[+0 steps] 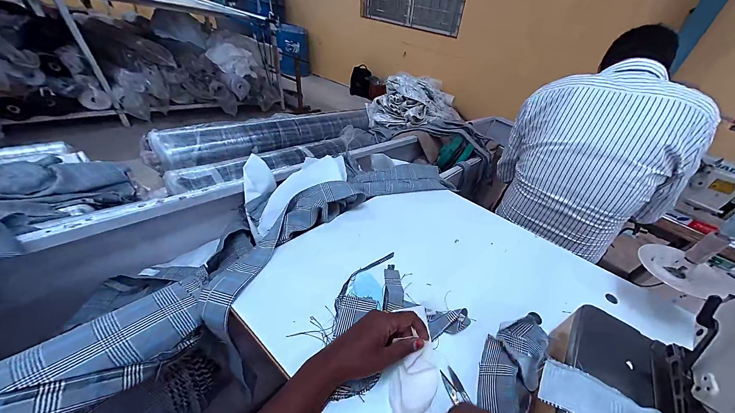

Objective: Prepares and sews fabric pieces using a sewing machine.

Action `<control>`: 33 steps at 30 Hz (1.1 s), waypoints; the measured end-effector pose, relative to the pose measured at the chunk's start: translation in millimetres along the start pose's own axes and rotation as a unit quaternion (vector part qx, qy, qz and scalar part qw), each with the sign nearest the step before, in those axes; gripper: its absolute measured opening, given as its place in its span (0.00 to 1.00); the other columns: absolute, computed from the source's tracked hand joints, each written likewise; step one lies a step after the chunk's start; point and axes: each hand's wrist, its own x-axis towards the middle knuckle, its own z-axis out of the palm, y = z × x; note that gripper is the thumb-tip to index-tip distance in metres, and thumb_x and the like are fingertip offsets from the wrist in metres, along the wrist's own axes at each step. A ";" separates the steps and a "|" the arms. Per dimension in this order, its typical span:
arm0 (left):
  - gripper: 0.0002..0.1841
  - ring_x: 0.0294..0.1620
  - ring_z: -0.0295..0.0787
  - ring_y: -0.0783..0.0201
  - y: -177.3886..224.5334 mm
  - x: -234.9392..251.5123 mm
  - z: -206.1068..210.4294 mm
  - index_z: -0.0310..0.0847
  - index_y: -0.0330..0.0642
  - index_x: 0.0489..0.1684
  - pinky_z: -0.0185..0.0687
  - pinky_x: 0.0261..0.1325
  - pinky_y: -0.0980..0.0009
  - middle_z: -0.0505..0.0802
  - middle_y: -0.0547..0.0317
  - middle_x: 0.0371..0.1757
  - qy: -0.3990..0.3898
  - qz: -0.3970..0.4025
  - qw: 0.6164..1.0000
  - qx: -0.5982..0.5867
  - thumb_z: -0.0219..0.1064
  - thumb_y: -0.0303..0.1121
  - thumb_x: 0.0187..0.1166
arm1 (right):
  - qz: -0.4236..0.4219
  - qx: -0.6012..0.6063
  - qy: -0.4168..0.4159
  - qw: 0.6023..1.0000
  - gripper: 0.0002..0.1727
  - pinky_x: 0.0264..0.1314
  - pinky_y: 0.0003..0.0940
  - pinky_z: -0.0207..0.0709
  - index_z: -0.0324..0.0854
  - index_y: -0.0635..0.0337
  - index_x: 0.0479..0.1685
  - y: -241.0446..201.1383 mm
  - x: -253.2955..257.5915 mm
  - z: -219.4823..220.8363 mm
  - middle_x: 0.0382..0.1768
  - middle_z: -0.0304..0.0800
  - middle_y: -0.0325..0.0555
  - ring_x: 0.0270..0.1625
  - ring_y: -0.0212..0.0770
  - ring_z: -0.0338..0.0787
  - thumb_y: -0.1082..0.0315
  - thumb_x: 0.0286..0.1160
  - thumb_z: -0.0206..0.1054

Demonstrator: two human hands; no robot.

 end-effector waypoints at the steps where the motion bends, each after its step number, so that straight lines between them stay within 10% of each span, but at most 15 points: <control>1: 0.18 0.28 0.78 0.71 0.7 1.4 1.0 0.85 0.37 0.58 0.76 0.38 0.71 0.86 0.61 0.29 0.018 -0.021 0.999 0.019 0.60 0.43 0.87 | 0.026 -0.026 0.080 0.996 0.17 0.42 0.42 0.83 0.91 0.70 0.40 1.9 1.9 0.3 0.33 0.93 0.52 0.34 0.41 0.90 0.62 0.83 0.65; 6: 0.24 0.61 0.86 0.48 14.0 16.3 6.8 0.79 0.31 0.69 0.80 0.69 0.53 0.87 0.39 0.61 0.074 -0.157 0.977 0.119 0.70 0.41 0.82 | 0.204 -0.175 0.480 0.835 0.13 0.55 0.45 0.86 0.90 0.63 0.51 28.5 37.4 -2.8 0.48 0.92 0.53 0.48 0.48 0.93 0.65 0.85 0.62; 13: 0.17 0.67 0.83 0.49 18.4 10.6 0.2 0.84 0.34 0.58 0.76 0.73 0.56 0.85 0.41 0.64 -0.026 -0.104 0.989 0.105 0.70 0.38 0.81 | 0.196 -0.197 0.396 0.875 0.27 0.72 0.50 0.74 0.79 0.56 0.78 49.2 49.4 -12.8 0.72 0.85 0.49 0.67 0.56 0.83 0.72 0.77 0.63; 23: 0.22 0.63 0.86 0.50 14.8 7.7 -1.2 0.75 0.35 0.71 0.77 0.71 0.54 0.88 0.41 0.61 -0.069 -0.078 0.992 0.073 0.66 0.37 0.83 | 0.198 -0.201 0.470 0.836 0.16 0.61 0.48 0.81 0.93 0.59 0.56 53.1 40.7 -8.5 0.48 0.90 0.55 0.53 0.53 0.88 0.73 0.83 0.59; 29: 0.18 0.59 0.87 0.48 7.3 5.2 1.0 0.87 0.32 0.56 0.78 0.68 0.51 0.90 0.40 0.56 -0.071 -0.001 0.991 0.112 0.60 0.39 0.88 | 0.170 -0.119 0.630 0.748 0.16 0.47 0.53 0.82 0.85 0.74 0.48 42.8 29.6 -1.2 0.37 0.88 0.60 0.39 0.53 0.89 0.74 0.88 0.51; 33: 0.17 0.56 0.87 0.54 6.4 5.4 2.5 0.86 0.35 0.56 0.80 0.65 0.56 0.90 0.46 0.53 -0.041 -0.032 0.994 0.093 0.66 0.41 0.84 | 0.105 -0.002 0.739 0.666 0.18 0.27 0.26 0.80 0.82 0.65 0.58 43.6 30.7 -3.8 0.26 0.80 0.40 0.23 0.30 0.82 0.67 0.93 0.46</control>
